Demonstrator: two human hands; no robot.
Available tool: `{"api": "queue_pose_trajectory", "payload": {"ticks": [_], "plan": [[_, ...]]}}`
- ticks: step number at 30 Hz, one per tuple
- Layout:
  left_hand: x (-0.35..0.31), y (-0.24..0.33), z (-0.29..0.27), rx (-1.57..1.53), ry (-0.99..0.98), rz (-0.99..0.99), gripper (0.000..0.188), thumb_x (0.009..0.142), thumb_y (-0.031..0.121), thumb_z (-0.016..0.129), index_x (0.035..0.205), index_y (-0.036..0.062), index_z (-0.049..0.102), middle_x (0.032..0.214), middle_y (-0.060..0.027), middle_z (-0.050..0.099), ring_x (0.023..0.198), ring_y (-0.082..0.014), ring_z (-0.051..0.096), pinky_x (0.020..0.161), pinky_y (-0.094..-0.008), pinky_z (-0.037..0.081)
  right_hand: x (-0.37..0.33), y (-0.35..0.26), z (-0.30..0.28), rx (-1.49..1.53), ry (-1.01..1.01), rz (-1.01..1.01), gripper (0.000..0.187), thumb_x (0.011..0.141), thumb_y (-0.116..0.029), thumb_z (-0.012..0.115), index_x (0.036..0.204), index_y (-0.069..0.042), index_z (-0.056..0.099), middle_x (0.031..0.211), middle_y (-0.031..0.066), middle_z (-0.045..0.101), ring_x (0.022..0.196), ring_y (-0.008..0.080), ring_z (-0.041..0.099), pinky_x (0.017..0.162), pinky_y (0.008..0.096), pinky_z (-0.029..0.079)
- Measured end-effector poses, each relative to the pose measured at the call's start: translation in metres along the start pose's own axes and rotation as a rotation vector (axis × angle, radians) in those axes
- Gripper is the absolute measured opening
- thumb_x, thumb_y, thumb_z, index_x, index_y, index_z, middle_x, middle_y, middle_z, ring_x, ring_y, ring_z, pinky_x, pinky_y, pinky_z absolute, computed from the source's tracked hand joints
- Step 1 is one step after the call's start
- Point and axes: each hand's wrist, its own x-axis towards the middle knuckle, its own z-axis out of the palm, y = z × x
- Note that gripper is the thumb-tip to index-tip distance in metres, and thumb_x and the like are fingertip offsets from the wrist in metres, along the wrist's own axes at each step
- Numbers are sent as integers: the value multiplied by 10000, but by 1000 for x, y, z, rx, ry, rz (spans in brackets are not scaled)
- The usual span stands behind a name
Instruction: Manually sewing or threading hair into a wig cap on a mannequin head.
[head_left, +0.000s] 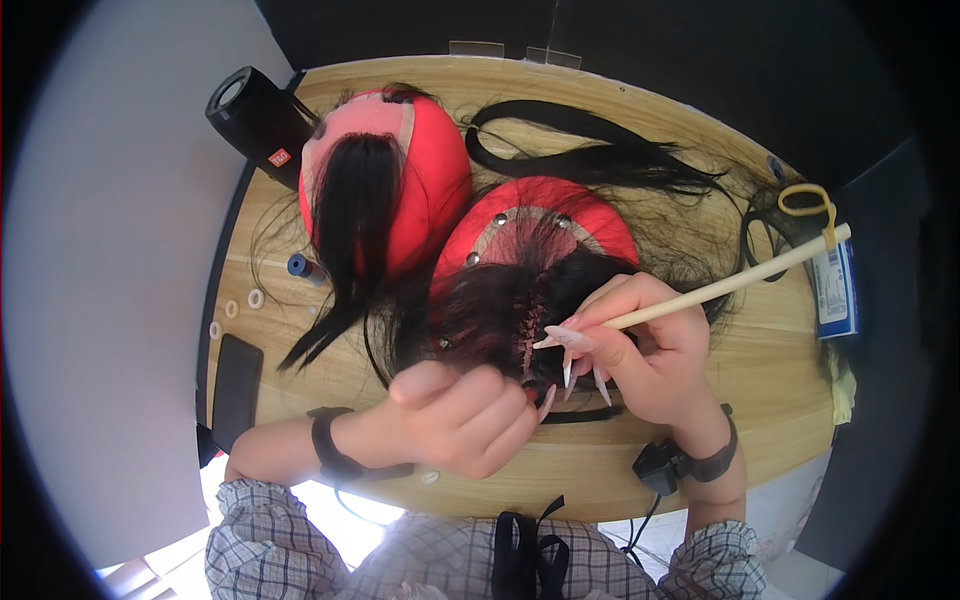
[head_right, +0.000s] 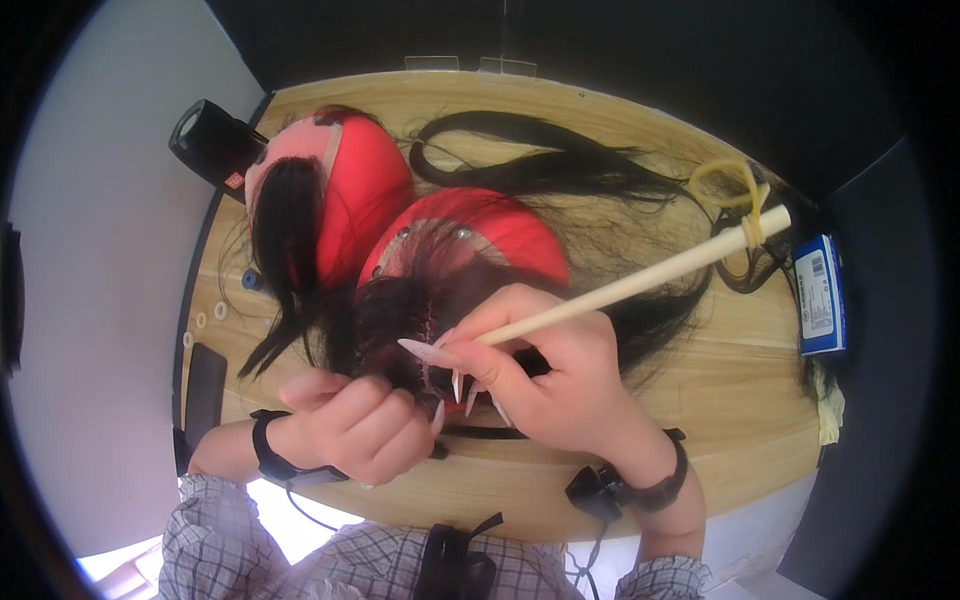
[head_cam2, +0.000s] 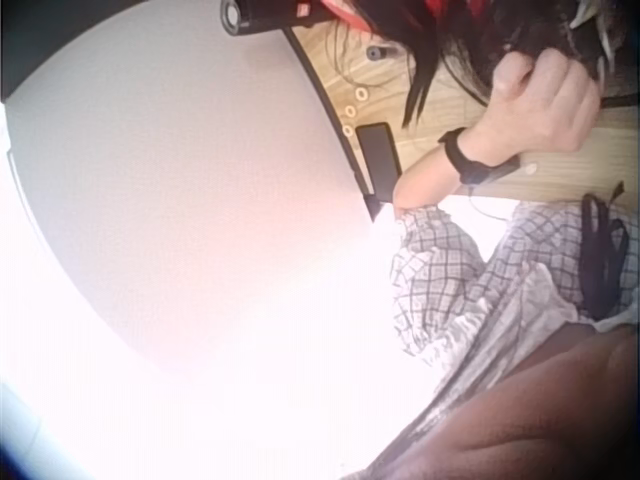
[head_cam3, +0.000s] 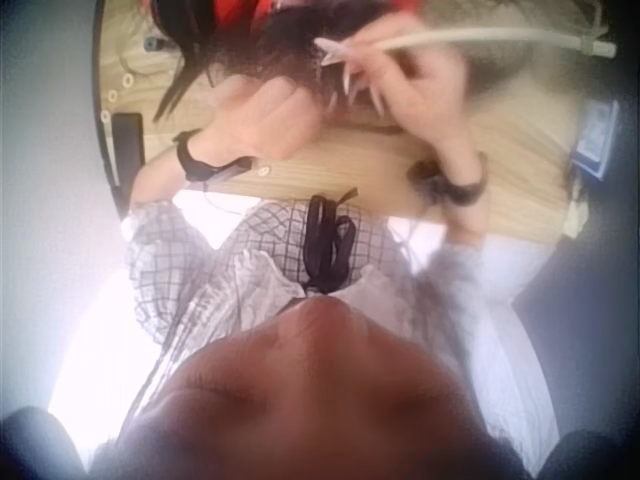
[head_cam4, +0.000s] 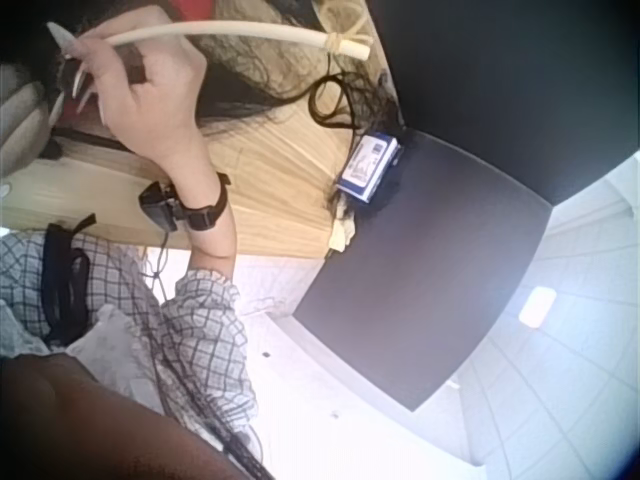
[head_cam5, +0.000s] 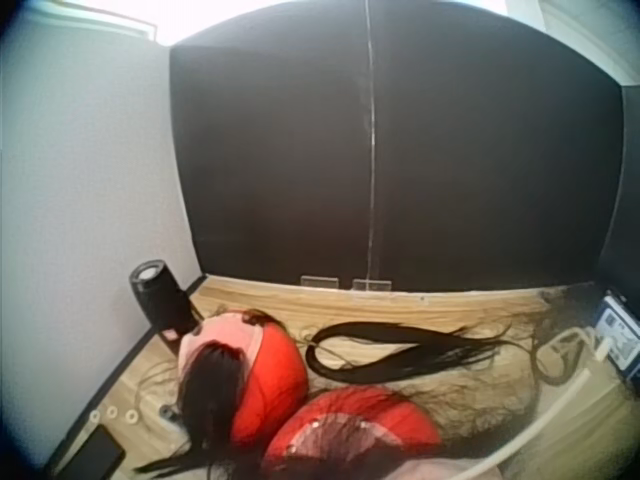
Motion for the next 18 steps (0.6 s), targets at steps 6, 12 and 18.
{"api": "queue_pose_trajectory", "payload": {"ticks": [6,12,18], "plan": [[-5,1,-3,-104,-6,180,197,640,191,685,647,176,489,679,47,523,586,-90,472,655,-331,233,2,4,-2,-104,-13,-116,17,845,18,671,844,17,687,755,81,671,623,122,642,548,243,490],[-4,3,5,-13,98,1,179,608,203,668,650,154,501,684,29,528,599,-117,492,695,-362,275,1,-2,-3,-45,-24,48,50,888,-6,633,853,21,658,714,57,666,605,82,626,517,217,473],[1,4,9,73,42,-128,164,589,183,660,660,124,525,685,6,524,606,-129,510,711,-375,233,0,3,-4,-3,-29,16,57,916,-15,608,882,21,636,704,53,661,597,63,611,503,195,458]]}}
